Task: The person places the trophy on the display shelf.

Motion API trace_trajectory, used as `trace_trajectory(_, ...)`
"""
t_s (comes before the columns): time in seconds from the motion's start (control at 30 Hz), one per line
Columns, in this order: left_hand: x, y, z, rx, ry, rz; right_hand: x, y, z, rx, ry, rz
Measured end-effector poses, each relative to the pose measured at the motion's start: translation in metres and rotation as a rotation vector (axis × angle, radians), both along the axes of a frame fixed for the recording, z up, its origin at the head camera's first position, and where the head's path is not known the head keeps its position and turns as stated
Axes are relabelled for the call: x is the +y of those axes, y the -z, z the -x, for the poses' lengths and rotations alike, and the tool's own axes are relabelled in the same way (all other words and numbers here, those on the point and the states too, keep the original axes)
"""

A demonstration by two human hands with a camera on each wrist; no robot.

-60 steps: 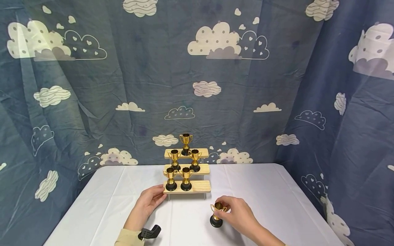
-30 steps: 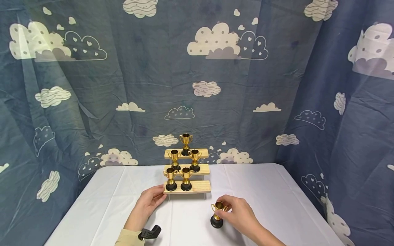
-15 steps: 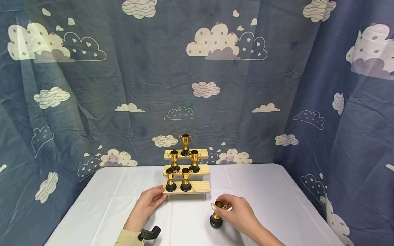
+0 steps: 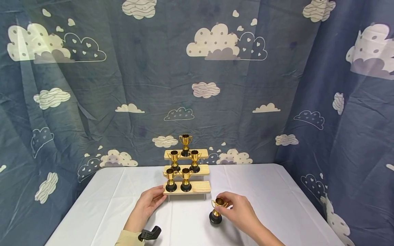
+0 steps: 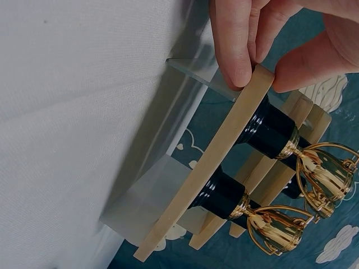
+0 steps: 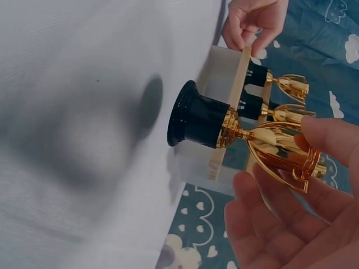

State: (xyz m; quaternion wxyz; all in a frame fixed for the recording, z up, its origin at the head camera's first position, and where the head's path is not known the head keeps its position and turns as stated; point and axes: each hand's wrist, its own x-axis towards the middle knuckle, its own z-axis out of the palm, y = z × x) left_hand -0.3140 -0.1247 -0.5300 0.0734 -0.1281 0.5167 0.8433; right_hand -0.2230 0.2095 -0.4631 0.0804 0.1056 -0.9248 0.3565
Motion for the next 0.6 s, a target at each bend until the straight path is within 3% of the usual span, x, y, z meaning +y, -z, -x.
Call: trace_trajectory(0.6, 0.000, 0.001, -0.002, 0.016, 0.000, -0.013, -0.009, -0.011, 0.008, 0.026, -0.001, 0.016)
